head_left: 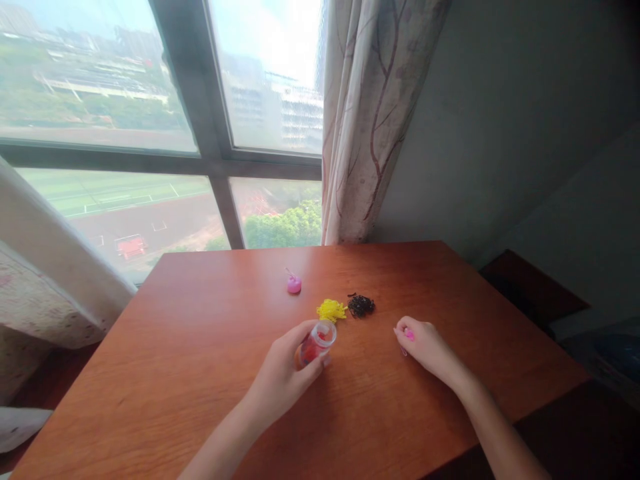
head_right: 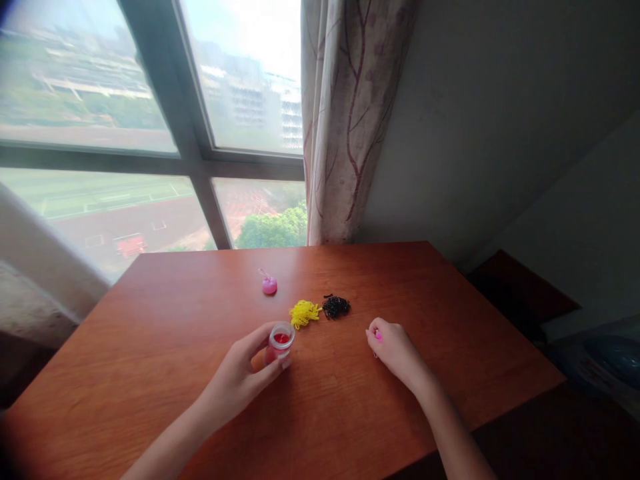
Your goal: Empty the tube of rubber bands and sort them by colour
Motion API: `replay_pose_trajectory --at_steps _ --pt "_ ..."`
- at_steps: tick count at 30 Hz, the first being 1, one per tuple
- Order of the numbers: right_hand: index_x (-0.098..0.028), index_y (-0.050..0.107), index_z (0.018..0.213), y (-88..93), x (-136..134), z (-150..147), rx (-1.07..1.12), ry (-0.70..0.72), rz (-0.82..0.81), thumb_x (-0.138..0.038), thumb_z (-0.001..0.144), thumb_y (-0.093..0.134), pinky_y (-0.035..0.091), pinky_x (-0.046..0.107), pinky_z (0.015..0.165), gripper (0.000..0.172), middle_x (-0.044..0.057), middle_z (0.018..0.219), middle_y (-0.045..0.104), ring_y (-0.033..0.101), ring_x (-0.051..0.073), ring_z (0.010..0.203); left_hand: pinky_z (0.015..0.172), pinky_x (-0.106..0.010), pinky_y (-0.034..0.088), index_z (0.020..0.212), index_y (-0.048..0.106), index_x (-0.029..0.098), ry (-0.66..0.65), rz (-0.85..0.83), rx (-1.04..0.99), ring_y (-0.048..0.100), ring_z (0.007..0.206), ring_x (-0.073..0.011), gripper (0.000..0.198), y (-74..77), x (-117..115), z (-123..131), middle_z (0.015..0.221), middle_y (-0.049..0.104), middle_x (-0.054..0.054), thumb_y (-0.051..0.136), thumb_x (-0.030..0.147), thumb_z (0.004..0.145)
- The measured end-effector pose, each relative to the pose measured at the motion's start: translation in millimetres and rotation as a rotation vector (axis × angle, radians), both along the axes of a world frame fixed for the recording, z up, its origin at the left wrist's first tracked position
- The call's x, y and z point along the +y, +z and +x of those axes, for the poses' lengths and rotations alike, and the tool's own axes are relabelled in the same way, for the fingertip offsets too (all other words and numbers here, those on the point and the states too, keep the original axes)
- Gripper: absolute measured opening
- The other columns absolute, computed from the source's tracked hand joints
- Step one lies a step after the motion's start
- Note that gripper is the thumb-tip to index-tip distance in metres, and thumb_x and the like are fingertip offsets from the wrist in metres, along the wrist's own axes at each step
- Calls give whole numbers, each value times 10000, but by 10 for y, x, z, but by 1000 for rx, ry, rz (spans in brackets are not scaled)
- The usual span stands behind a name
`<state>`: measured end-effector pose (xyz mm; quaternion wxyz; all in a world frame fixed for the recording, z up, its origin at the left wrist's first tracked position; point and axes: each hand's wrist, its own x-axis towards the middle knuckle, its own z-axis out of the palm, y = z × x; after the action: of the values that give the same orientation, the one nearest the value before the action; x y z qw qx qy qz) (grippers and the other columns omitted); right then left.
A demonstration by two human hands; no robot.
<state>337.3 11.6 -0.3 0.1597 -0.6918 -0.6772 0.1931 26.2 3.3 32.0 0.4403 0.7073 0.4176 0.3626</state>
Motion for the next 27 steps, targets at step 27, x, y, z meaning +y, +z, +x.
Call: replay_pose_trajectory --at_steps 27 --pt "-214 443 790 269 31 -874 1900 -10 -325 -312 860 649 162 104 315 239 -118 564 286 134 52 417 882 -288 487 1127 624 221 -1 113 94 650 960 -201 304 -50 -45 18 1091 710 -52 622 201 824"
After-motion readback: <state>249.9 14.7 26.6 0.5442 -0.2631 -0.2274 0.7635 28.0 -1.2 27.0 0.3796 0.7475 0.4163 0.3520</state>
